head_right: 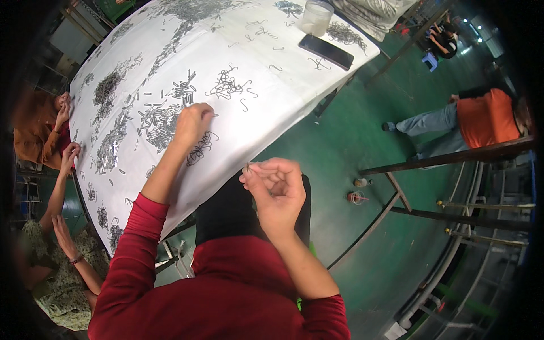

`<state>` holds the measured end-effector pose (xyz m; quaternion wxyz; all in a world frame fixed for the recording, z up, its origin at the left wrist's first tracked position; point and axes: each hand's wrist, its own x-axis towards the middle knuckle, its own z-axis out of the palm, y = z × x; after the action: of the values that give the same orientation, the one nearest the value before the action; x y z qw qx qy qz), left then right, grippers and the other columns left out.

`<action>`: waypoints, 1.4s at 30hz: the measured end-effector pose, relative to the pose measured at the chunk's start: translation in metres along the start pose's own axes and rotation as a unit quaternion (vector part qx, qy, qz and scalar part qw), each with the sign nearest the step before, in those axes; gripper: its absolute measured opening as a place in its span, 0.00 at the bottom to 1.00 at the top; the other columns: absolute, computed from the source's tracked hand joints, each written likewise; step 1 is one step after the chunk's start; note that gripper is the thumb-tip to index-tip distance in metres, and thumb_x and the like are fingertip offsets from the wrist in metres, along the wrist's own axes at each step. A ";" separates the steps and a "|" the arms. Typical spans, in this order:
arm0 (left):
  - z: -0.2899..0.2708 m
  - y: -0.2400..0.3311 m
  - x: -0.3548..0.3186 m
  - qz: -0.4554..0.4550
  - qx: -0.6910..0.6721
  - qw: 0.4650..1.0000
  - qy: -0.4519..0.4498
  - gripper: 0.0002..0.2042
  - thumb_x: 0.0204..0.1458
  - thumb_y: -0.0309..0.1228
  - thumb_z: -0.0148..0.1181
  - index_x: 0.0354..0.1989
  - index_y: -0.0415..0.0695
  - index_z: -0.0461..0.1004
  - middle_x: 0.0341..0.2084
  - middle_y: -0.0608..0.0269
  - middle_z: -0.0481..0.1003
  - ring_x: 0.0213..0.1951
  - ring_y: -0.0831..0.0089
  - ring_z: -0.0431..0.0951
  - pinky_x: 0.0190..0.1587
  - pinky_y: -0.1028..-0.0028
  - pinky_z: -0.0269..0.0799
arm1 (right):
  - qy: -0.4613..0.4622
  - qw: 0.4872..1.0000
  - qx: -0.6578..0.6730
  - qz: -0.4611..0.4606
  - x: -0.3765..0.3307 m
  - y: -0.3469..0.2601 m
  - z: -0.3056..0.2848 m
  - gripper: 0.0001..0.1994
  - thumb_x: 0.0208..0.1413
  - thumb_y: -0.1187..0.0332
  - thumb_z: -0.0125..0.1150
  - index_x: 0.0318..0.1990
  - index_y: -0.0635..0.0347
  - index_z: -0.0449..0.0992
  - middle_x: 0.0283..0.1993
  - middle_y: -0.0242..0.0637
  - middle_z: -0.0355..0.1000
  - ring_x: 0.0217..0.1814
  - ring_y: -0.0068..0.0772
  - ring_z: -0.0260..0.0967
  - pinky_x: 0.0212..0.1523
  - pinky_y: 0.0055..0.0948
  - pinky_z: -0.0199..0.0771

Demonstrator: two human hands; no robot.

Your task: The person picks small metal wire pieces from a white table and links them together by hand to form a chain. They repeatedly pick, twist, and connect the wires, then hang the completed chain on a nearby metal frame.

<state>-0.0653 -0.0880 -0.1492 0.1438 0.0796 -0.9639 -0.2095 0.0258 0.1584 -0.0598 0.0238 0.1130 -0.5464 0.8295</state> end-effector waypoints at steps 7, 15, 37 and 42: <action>-0.008 -0.006 0.006 -0.011 -0.066 0.990 -0.124 0.07 0.45 0.25 0.63 0.32 0.37 0.77 0.25 0.56 0.75 0.30 0.64 0.75 0.37 0.69 0.71 | 0.000 1.000 0.010 0.013 0.000 0.003 -0.003 0.11 0.54 0.84 0.59 0.41 0.65 0.65 0.36 0.42 0.74 0.35 0.28 0.75 0.34 0.23 0.77; -0.061 0.078 -0.037 -0.030 -0.415 0.898 -0.143 0.05 0.52 0.26 0.61 0.36 0.40 0.75 0.28 0.66 0.77 0.31 0.78 0.75 0.35 0.76 0.69 | 0.006 1.000 -0.016 0.000 -0.001 0.003 -0.005 0.11 0.53 0.84 0.60 0.40 0.65 0.65 0.36 0.41 0.74 0.36 0.27 0.75 0.36 0.23 0.78; -0.112 0.140 -0.081 -0.009 -0.480 0.869 -0.115 0.04 0.50 0.22 0.62 0.34 0.41 0.77 0.29 0.69 0.79 0.33 0.82 0.76 0.36 0.80 0.69 | 0.011 0.995 -0.093 -0.015 -0.006 0.006 0.000 0.08 0.53 0.83 0.60 0.37 0.67 0.68 0.36 0.39 0.75 0.36 0.23 0.76 0.37 0.20 0.76; -0.108 0.132 -0.088 0.106 -0.436 0.889 -0.093 0.04 0.53 0.23 0.61 0.37 0.43 0.77 0.34 0.64 0.79 0.36 0.79 0.76 0.38 0.79 0.69 | -0.034 0.993 -0.101 -0.055 -0.008 0.016 -0.012 0.11 0.52 0.82 0.62 0.40 0.64 0.68 0.41 0.42 0.74 0.41 0.27 0.75 0.38 0.21 0.76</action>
<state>0.0389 0.0082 -0.0207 0.0950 -0.1140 -0.7870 -0.5989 0.0288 0.1632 -0.0803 0.0622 0.1685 -0.6206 0.7633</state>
